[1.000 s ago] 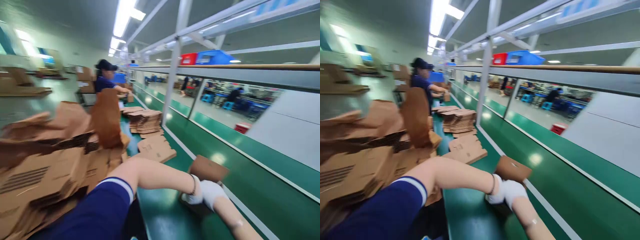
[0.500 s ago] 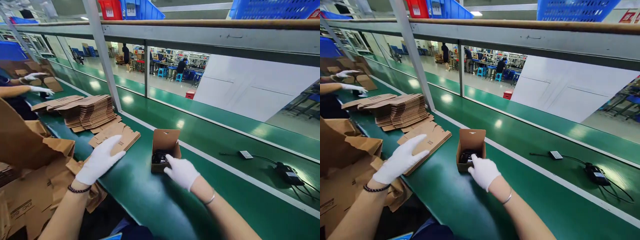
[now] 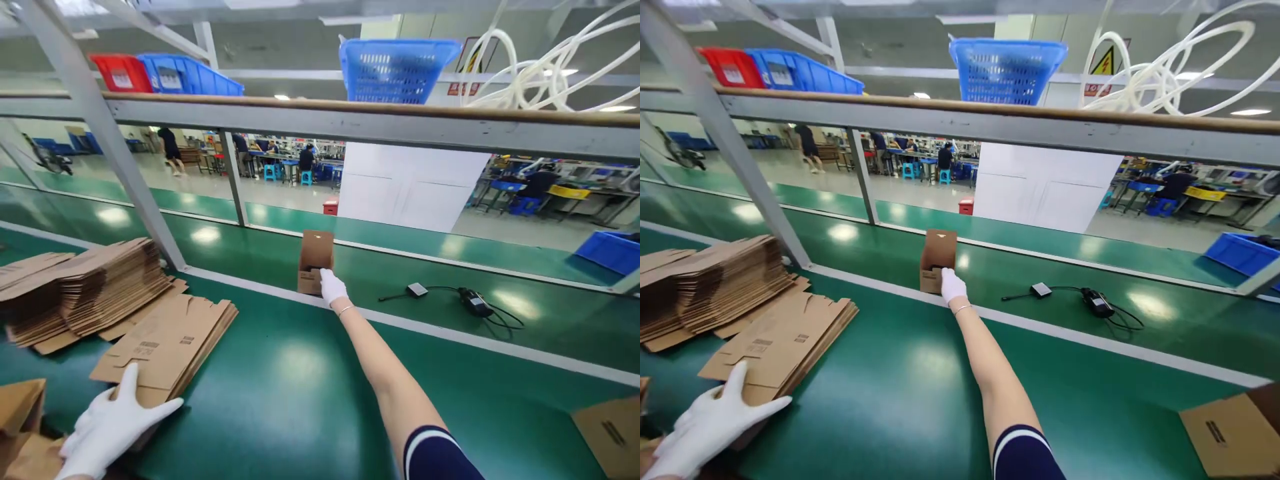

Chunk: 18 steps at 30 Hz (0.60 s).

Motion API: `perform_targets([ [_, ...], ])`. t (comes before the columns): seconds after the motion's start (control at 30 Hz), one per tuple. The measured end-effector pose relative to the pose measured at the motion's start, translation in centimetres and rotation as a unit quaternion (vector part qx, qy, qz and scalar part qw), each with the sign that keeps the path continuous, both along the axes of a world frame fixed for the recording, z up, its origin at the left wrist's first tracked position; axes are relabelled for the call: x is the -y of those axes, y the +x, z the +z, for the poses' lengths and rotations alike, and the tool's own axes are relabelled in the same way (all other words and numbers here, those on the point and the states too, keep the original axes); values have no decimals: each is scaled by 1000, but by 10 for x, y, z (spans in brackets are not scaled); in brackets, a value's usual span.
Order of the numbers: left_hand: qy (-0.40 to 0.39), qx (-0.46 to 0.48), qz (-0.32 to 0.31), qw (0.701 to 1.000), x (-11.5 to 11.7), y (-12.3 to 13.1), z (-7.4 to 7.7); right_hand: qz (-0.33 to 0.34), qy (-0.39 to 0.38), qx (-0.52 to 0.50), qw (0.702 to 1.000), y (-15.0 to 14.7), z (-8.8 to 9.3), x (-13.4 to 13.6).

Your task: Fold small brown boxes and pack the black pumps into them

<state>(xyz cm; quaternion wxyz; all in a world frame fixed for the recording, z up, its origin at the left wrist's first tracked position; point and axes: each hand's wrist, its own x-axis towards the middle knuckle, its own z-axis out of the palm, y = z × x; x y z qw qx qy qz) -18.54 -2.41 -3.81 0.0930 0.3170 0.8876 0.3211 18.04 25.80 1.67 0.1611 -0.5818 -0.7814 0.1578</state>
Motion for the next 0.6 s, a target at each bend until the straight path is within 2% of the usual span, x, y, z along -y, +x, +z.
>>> perform_targets([
  [0.07,-53,-25,-1,998,2,-1,6,-5,5,-55,998,-3,3,-9],
  [0.13,-40,-42,1,998,3,1,16,8,15,-118,993,-12,3,-4],
  [0.23,-5,-91,27,996,-1,22,29,54,20,-221,974,-37,-2,26],
  [0.3,8,-156,8,988,-9,54,31,98,3,-284,954,-57,-7,54],
  [0.33,22,-191,-19,981,-13,74,30,120,-14,-341,932,-65,-9,67],
  [0.37,40,-218,-56,974,-17,96,26,134,-33,-422,896,-71,-11,78],
  [0.43,104,-211,-131,963,-21,134,17,124,-68,-609,781,-72,-11,92],
  [0.47,153,-175,-157,960,-21,147,14,105,-84,-683,718,-67,-9,96],
  [0.5,209,-128,-165,955,-20,156,14,87,-96,-729,672,-59,-5,97],
  [0.53,266,-77,-156,948,-19,159,18,78,-104,-745,654,-49,-1,98],
  [0.6,361,53,-113,924,-19,152,37,106,-117,-737,657,-29,8,101],
])
